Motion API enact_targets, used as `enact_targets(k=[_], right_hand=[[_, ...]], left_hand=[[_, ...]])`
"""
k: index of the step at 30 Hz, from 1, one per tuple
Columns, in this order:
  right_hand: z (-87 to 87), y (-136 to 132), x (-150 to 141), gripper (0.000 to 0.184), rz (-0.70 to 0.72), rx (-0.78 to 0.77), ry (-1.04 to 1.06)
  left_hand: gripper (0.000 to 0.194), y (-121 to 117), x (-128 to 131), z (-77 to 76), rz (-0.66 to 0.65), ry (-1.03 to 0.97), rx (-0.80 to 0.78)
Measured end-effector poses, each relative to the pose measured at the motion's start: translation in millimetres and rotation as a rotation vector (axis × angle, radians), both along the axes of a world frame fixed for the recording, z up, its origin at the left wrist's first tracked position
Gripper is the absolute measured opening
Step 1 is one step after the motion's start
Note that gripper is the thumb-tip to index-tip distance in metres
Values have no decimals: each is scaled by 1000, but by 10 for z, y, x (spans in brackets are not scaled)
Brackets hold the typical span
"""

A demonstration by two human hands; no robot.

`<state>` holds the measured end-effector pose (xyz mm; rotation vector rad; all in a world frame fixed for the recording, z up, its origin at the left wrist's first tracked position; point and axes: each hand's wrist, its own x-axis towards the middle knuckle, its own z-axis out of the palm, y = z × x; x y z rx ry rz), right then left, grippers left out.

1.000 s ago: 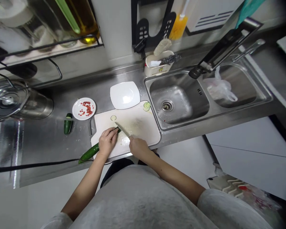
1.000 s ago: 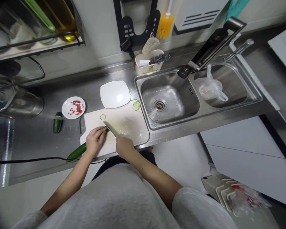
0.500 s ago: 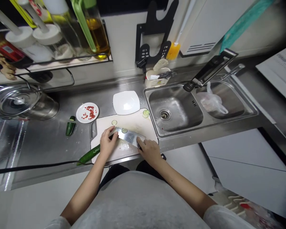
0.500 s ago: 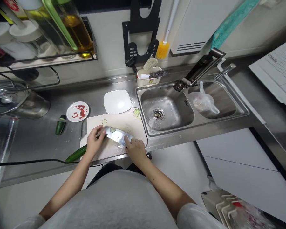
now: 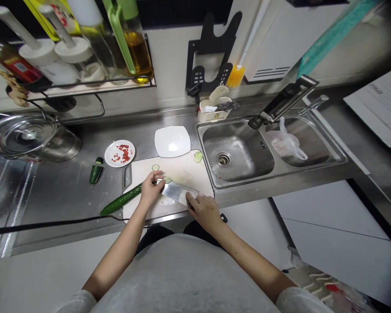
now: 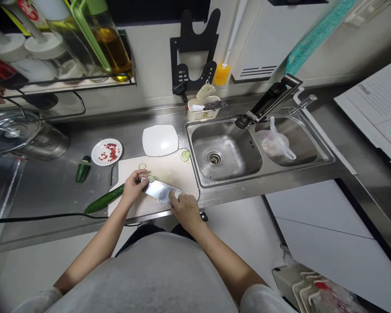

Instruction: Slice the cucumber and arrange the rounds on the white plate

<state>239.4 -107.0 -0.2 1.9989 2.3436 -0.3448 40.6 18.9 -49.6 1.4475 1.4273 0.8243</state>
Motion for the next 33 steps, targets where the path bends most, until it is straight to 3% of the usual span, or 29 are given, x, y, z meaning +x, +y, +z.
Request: enact_targets(k=[5, 11, 14, 18, 22, 26, 33], right_hand=[[-35, -21, -34, 45, 22, 53, 6], [-58, -49, 51, 42, -42, -34, 6], [-78, -74, 127, 44, -82, -90, 1], [-89, -89, 203, 45, -129, -141, 4], [-90, -75, 231, 45, -169, -168, 15], [-99, -60, 236, 43, -189, -166, 25], [-144, -66, 221, 44, -187, -172, 47]], left_hand=[[35, 69, 11, 2, 64, -119, -49], [37, 75, 31, 18, 115, -182, -63], [39, 117, -82, 64, 161, -155, -19], [41, 288, -313, 123, 340, -57, 101], [41, 468, -359, 125, 333, -11, 73], [40, 525, -91, 111, 240, -83, 3], [39, 652, 742, 20, -68, -361, -235]])
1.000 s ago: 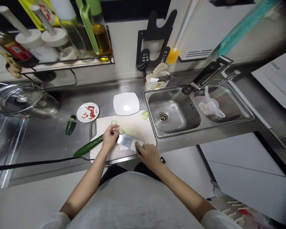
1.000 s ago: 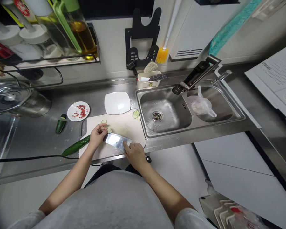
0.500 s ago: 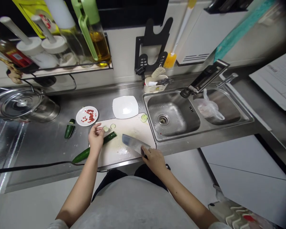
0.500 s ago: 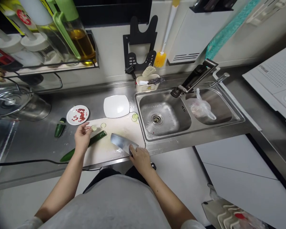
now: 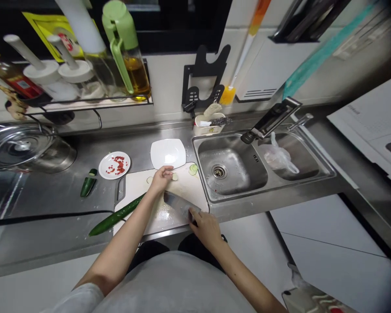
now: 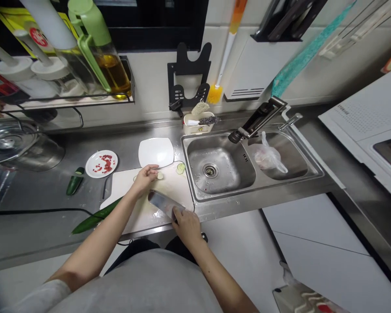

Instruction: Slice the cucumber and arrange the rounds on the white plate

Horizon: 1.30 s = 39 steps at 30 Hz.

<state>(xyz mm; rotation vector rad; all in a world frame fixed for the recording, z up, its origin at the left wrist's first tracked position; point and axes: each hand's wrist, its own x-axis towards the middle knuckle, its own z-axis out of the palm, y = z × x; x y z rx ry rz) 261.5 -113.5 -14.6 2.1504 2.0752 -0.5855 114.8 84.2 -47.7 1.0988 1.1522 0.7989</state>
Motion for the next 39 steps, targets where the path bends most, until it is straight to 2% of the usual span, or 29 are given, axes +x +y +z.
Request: enact_targets(k=[5, 9, 13, 18, 20, 23, 26, 29, 31, 34, 39], right_hand=[[-32, -31, 14, 44, -34, -1, 4], [-52, -58, 67, 45, -65, 2, 8], [-60, -74, 136, 44, -97, 6, 28], [-50, -72, 183, 41, -115, 20, 23], [-44, -65, 184, 39, -120, 31, 19], [-35, -47, 183, 38, -121, 31, 23], [-26, -19, 180, 38, -113, 19, 38], [-18, 25, 166, 37, -103, 5, 51], [-16, 57, 148, 37, -96, 0, 52], [-20, 94, 119, 38, -85, 4, 50], [-35, 108, 91, 37, -91, 27, 32]], left_hand=[[36, 191, 477, -181, -166, -1, 22], [34, 258, 731, -318, -215, 16, 40], [34, 265, 847, -379, -211, 44, 64], [34, 248, 877, -344, -246, 245, 299], [32, 243, 890, -333, -248, 270, 340], [30, 242, 894, -333, -205, 208, 273], [31, 240, 843, -326, -162, 55, 112], [37, 230, 750, -299, -159, -71, -46], [38, 226, 701, -285, -167, -84, -77], [35, 235, 685, -292, -186, 3, 30], [35, 235, 773, -320, -299, 325, 407]])
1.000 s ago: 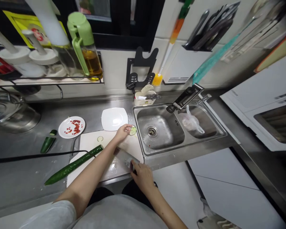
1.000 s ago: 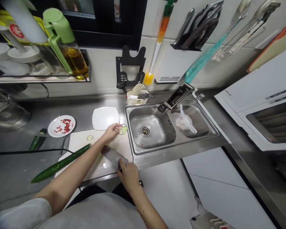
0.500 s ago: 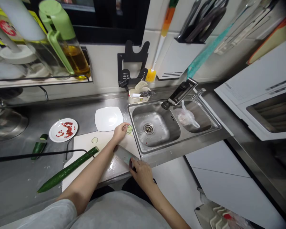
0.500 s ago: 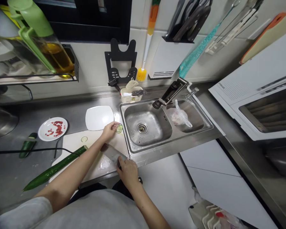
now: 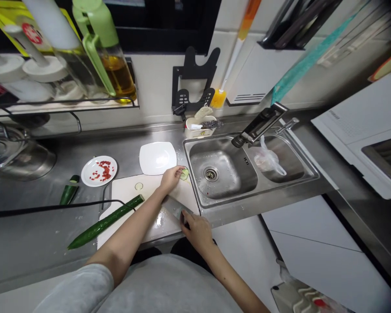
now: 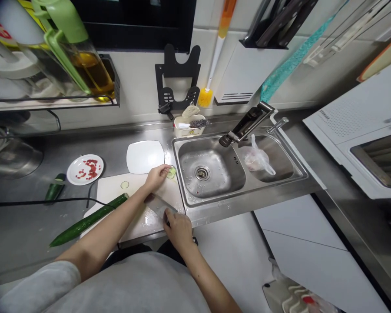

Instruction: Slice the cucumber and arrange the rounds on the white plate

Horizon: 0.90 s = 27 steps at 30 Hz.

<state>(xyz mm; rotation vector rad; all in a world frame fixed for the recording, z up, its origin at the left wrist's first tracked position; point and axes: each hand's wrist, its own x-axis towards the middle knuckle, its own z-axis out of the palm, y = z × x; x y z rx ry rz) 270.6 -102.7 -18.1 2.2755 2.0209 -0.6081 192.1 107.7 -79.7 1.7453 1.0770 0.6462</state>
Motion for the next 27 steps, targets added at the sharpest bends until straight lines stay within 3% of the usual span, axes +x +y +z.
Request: enact_targets(k=[3, 6, 9, 12, 14, 18, 22, 27], right_hand=[[2, -7, 4, 39, 11, -29, -4], [24, -8, 4, 40, 12, -68, 14], [70, 18, -30, 40, -32, -121, 43], [131, 82, -108, 39, -96, -189, 70], [169, 142, -178, 40, -104, -208, 81], [224, 265, -332, 40, -44, -206, 118], [252, 346, -454, 39, 8, -228, 131], [269, 368, -579, 41, 53, -248, 135]], left_hand=[[32, -42, 39, 73, -13, 119, 181], [27, -89, -66, 265, 4, 105, 197], [24, -137, -431, 495, 148, 14, 136], [26, -232, -1006, 606, 317, 112, 236], [26, -348, -1400, 583, 334, 243, 299], [27, -643, -1936, 427, 120, 415, 309], [40, -837, -2097, 311, 41, 504, 311], [35, -933, -2100, 234, 3, 530, 344]])
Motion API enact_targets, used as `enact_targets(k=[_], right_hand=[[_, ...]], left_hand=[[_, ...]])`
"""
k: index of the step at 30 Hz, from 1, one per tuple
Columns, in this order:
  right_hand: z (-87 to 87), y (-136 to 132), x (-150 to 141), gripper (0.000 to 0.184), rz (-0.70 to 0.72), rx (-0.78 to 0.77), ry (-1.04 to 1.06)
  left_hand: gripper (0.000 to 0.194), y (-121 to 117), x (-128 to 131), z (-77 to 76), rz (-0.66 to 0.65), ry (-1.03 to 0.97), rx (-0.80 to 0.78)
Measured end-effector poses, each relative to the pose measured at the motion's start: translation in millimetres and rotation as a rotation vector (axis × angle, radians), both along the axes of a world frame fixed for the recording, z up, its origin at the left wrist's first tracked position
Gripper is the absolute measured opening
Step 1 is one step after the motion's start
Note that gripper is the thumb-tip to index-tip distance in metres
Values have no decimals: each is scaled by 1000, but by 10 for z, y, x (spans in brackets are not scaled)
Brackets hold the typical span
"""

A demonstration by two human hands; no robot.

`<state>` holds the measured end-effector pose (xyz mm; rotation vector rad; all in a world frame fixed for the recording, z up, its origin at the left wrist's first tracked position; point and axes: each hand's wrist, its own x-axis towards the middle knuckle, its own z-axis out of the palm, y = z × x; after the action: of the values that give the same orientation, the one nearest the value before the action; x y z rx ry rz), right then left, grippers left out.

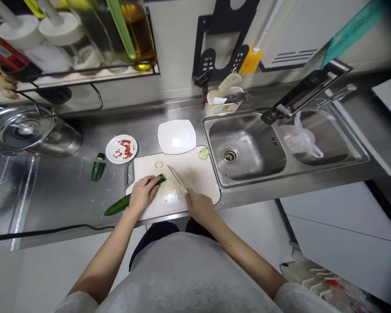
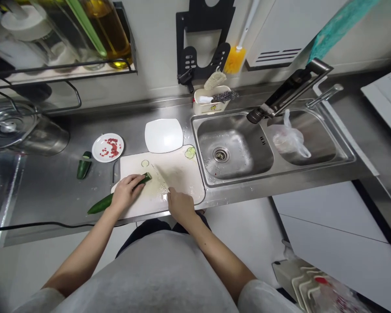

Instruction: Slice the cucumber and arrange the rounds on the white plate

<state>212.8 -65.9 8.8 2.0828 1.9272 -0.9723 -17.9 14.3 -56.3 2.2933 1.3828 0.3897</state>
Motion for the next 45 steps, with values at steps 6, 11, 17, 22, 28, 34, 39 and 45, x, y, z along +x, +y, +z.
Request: enact_targets(k=[6, 11, 17, 22, 28, 34, 39, 45], right_hand=[[56, -6, -158, 40, 70, -34, 9], [65, -21, -228, 38, 87, -24, -7], [37, -56, -275, 36, 76, -15, -23], [38, -90, -294, 37, 78, -34, -23], [26, -123, -313, 37, 68, -33, -31], [53, -77, -325, 34, 88, -66, -8], [68, -34, -328, 31, 103, -81, 21], [74, 21, -341, 31, 109, -86, 34]], left_hand=[[38, -145, 41, -32, -13, 2, -7], [39, -178, 55, -44, -1, 37, 15], [38, -178, 68, -54, 13, 42, 38], [36, -188, 78, -52, 5, 87, 83], [35, -183, 65, -76, -15, 145, 139], [35, -168, 54, -102, -25, 134, 148], [35, -160, 51, -108, -38, 111, 160], [34, -152, 51, -102, -40, 100, 156]])
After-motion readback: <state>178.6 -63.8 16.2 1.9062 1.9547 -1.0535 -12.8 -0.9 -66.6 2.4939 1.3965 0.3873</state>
